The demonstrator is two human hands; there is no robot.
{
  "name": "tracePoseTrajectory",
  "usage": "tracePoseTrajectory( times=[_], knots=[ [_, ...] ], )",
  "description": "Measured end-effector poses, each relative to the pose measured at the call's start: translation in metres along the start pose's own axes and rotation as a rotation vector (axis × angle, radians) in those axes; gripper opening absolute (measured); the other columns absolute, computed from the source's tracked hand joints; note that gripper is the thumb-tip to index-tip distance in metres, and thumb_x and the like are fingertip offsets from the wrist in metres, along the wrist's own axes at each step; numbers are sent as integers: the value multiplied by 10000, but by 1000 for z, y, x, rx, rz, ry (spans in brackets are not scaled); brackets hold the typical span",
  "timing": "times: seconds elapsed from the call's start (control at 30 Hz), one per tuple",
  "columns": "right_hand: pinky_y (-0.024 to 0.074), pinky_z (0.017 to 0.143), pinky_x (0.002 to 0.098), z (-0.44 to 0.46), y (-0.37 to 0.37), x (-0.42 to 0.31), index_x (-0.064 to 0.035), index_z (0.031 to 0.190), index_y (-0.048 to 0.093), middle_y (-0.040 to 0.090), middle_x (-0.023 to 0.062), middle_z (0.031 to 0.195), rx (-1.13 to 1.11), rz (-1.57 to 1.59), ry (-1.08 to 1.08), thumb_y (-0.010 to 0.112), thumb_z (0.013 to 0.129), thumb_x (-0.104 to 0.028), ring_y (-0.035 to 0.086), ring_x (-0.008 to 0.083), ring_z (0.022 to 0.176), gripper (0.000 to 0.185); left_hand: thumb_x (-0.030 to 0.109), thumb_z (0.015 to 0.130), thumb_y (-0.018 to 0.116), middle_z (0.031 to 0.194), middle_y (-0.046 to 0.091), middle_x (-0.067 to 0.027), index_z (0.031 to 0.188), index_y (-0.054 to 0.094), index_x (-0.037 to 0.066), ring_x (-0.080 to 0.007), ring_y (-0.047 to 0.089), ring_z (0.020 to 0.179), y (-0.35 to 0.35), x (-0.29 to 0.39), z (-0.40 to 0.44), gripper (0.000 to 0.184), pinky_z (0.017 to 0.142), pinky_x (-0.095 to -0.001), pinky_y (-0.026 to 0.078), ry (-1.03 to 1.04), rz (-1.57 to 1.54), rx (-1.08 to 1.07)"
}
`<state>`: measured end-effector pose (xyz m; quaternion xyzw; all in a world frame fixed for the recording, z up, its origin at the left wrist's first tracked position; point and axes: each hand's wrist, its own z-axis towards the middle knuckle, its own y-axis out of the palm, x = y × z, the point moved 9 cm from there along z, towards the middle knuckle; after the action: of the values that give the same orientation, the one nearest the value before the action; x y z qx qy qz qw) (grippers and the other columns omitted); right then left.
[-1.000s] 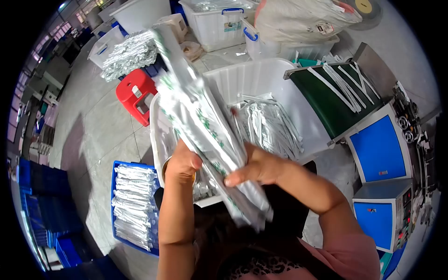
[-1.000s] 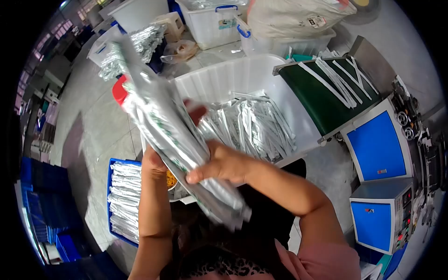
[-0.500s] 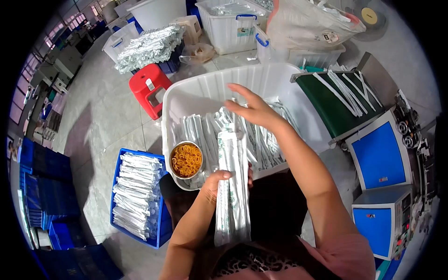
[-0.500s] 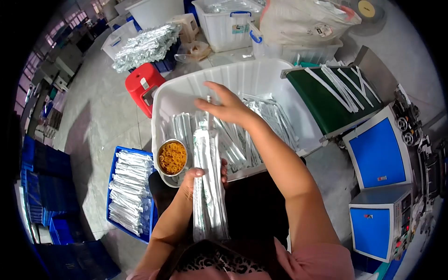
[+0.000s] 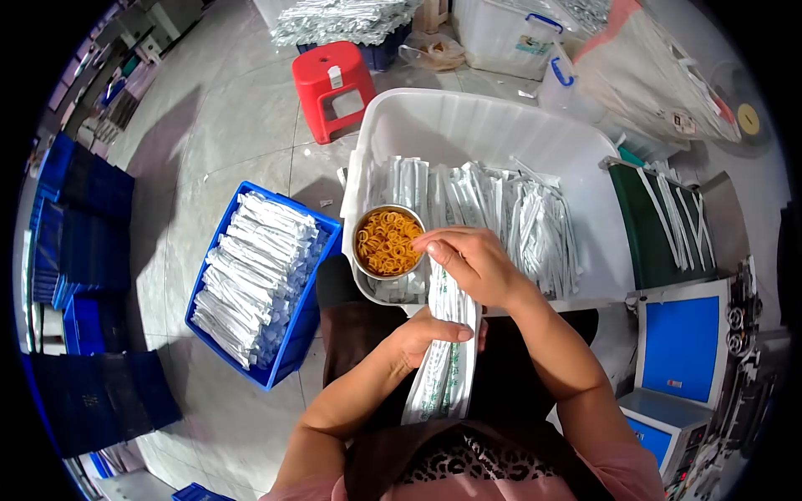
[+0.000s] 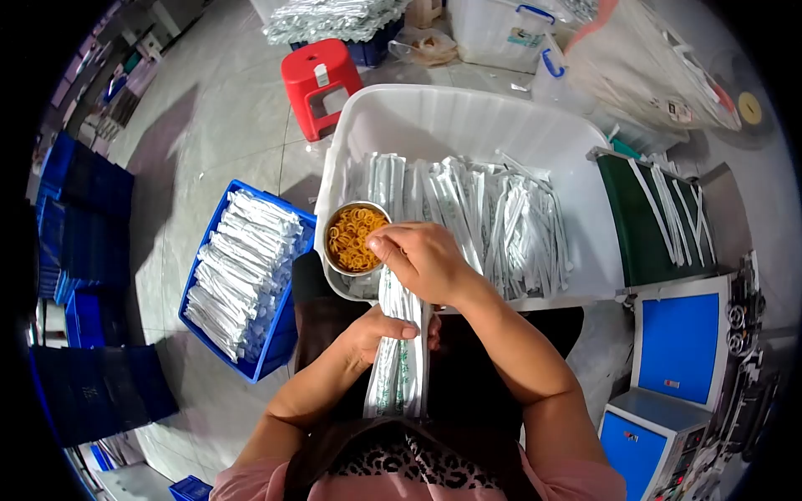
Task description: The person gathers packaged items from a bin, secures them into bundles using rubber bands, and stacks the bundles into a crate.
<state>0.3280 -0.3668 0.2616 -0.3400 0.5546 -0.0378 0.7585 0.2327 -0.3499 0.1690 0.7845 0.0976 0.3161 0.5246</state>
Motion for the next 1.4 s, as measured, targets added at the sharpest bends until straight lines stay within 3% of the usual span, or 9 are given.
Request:
tracePoseTrajectory(
  times=[0.17, 0.3, 0.4, 0.5, 0.63, 0.83, 0.93, 1.27, 1.4],
  knots=[
    [453, 739, 351, 42, 38, 19, -1, 898, 626, 616, 164, 908, 168, 649, -50, 483, 880, -268, 597, 294, 823, 303, 12, 586, 641, 825, 578, -142, 1014, 503, -42, -253, 595, 692, -41, 42, -39, 454, 654, -356, 503, 280, -25, 197],
    [459, 639, 292, 33, 75, 48, 9, 844, 619, 623, 100, 831, 93, -237, -132, 613, 808, -192, 600, 201, 716, 204, 90, 572, 653, 764, 516, -89, 1048, 461, 18, -218, 535, 689, -74, 80, -91, 518, 680, -344, 462, 452, -28, 396],
    [464, 572, 293, 29, 81, 29, 9, 813, 620, 627, 98, 769, -25, 268, 206, 652, 771, -199, 601, 197, 632, 215, 72, 619, 663, 822, 545, -96, 1062, 468, -8, -227, 559, 751, -92, 73, -100, 490, 736, -357, 466, 399, 10, 538],
    [460, 539, 275, 18, 86, -3, 37, 841, 589, 617, 127, 693, -137, 167, 62, 666, 759, -210, 610, 177, 601, 272, 7, 651, 645, 939, 559, -86, 1094, 466, -22, -181, 566, 829, -89, 71, -89, 478, 713, -294, 476, 412, 17, 513],
    [465, 557, 280, 4, 81, 18, 55, 827, 560, 617, 138, 692, -101, 316, 273, 648, 769, -180, 608, 164, 615, 258, -10, 641, 629, 1012, 542, -105, 1166, 419, -37, -193, 565, 879, -82, 65, -76, 566, 767, -312, 476, 308, 34, 419],
    [442, 521, 272, -9, 79, 42, 51, 817, 561, 607, 102, 662, -17, 485, 333, 601, 771, -132, 557, 114, 574, 193, -13, 628, 568, 1000, 550, -139, 1149, 422, -55, -226, 580, 868, -88, 59, -73, 544, 776, -336, 496, 330, -31, 399],
    [450, 569, 248, -10, 79, 23, -1, 883, 591, 598, 22, 716, -129, 212, 302, 585, 793, -81, 529, 69, 616, 121, -16, 622, 575, 962, 559, -132, 1126, 440, -44, -227, 578, 847, -85, 58, -69, 522, 762, -347, 491, 323, -13, 448],
    [427, 542, 231, 33, -86, 169, -5, 913, 603, 599, 34, 742, 363, 492, 490, 572, 802, -101, 537, 87, 598, 150, 26, 542, 596, 735, 473, -59, 1051, 445, 48, -182, 483, 657, -96, 68, -89, 531, 654, -312, 416, 470, -136, 423],
    [458, 580, 273, 28, -59, 243, 1, 848, 620, 625, 64, 777, 134, -208, 602, 589, 799, -133, 587, 151, 680, 145, 83, 525, 590, 739, 482, -61, 1074, 425, 46, -186, 499, 638, -97, 69, -95, 574, 651, -324, 428, 482, -49, 459]
  ],
)
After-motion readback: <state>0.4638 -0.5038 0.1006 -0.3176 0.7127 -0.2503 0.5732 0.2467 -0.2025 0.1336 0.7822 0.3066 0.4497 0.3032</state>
